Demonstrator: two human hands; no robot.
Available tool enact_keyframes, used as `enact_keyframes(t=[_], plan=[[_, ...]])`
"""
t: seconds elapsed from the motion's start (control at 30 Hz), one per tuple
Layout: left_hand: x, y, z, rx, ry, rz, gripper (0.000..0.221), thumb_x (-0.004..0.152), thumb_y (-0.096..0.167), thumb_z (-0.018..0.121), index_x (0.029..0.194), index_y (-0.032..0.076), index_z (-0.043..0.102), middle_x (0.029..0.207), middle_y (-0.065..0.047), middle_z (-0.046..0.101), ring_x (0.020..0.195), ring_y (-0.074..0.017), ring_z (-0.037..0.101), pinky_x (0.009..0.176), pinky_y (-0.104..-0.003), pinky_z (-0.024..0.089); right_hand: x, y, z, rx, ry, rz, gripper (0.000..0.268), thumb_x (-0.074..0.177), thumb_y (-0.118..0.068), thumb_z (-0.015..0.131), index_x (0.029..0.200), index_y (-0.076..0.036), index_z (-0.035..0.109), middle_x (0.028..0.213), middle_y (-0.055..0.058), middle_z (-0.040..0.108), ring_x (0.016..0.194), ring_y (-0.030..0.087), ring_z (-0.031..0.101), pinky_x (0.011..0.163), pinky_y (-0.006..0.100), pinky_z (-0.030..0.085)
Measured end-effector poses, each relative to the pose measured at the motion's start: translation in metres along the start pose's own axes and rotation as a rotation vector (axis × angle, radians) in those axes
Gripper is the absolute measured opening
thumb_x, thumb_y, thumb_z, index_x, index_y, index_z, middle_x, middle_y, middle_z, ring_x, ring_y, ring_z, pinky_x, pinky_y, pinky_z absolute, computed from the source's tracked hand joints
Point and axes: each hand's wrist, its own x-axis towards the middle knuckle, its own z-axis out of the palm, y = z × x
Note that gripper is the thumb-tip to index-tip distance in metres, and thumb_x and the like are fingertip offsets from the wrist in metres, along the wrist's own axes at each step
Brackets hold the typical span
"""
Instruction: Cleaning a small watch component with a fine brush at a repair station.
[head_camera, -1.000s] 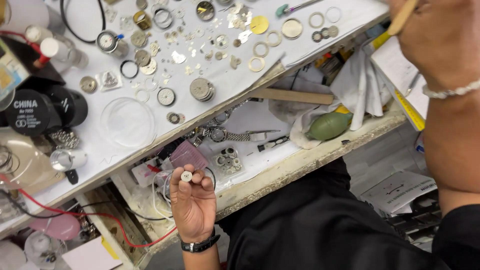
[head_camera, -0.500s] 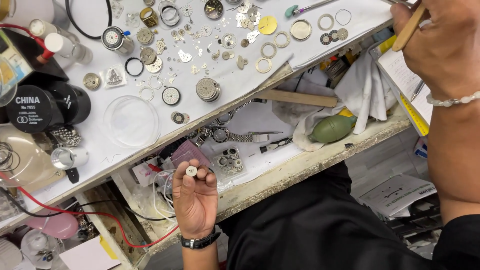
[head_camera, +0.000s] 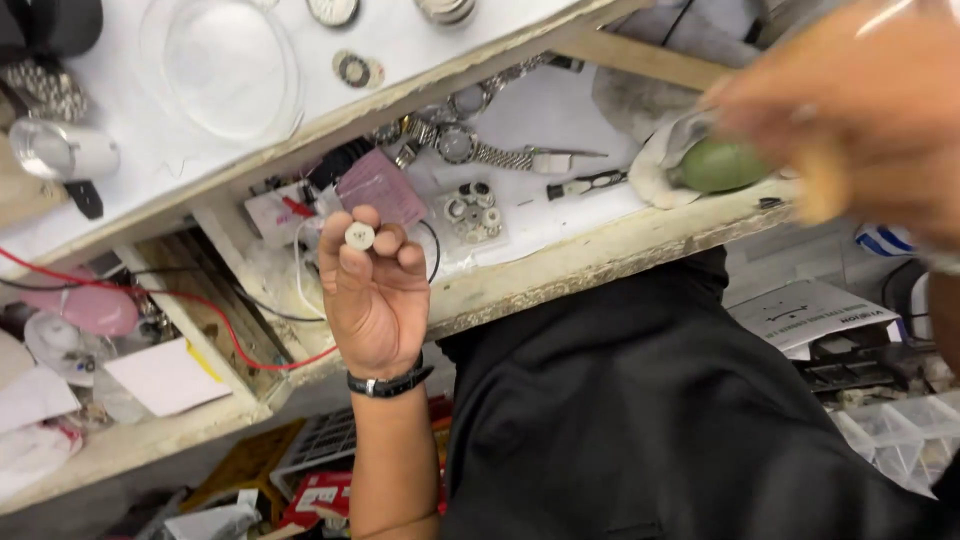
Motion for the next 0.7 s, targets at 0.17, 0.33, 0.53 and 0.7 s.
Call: enact_keyframes(t=[0.17, 0.33, 0.53, 0.7], plan=[[0.0, -0.007, 0.008, -0.001, -0.029, 0.035, 0.026, 0.108, 0.011, 0.071, 0.133, 0.013, 0.071, 0.136, -0.01, 0.067, 0.105, -0.0173, 0.066, 0.091, -0.031, 0.058, 0.083, 0.075, 0.093, -0.743, 0.338, -1.089, 0.012, 0.101, -0.012, 0.066, 0.109, -0.02, 0.07, 0.078, -0.001, 0.059, 0.064, 0.024, 0.059, 0.053, 0.04, 0.049], [-0.001, -0.009, 0.013, -0.052, -0.04, 0.11, 0.025, 0.106, 0.009, 0.072, 0.131, 0.01, 0.072, 0.138, -0.019, 0.065, 0.106, -0.0215, 0.07, 0.09, -0.032, 0.062, 0.105, 0.049, 0.13, -0.842, 0.262, -1.142, 0.04, 0.087, -0.007, 0.064, 0.126, -0.016, 0.069, 0.097, 0.002, 0.072, 0.08, 0.025, 0.073, 0.054, 0.04, 0.059], [-0.001, -0.007, 0.016, -0.206, -0.129, 0.063, 0.033, 0.11, 0.008, 0.069, 0.142, 0.002, 0.065, 0.135, -0.02, 0.068, 0.11, -0.0245, 0.071, 0.098, -0.034, 0.066, 0.11, 0.056, 0.138, -0.94, 0.284, -0.995, 0.055, 0.081, -0.003, 0.064, 0.132, -0.021, 0.071, 0.093, -0.001, 0.075, 0.067, 0.014, 0.071, 0.055, 0.027, 0.063], [0.0, -0.01, 0.017, -0.277, -0.141, 0.02, 0.027, 0.111, 0.005, 0.065, 0.138, 0.001, 0.067, 0.136, -0.024, 0.066, 0.112, -0.0265, 0.073, 0.099, -0.036, 0.067, 0.038, 0.018, 0.116, -0.049, 0.213, -1.121, 0.018, 0.1, 0.007, 0.081, 0.116, 0.005, 0.072, 0.115, 0.02, 0.074, 0.104, 0.032, 0.068, 0.099, 0.044, 0.051]])
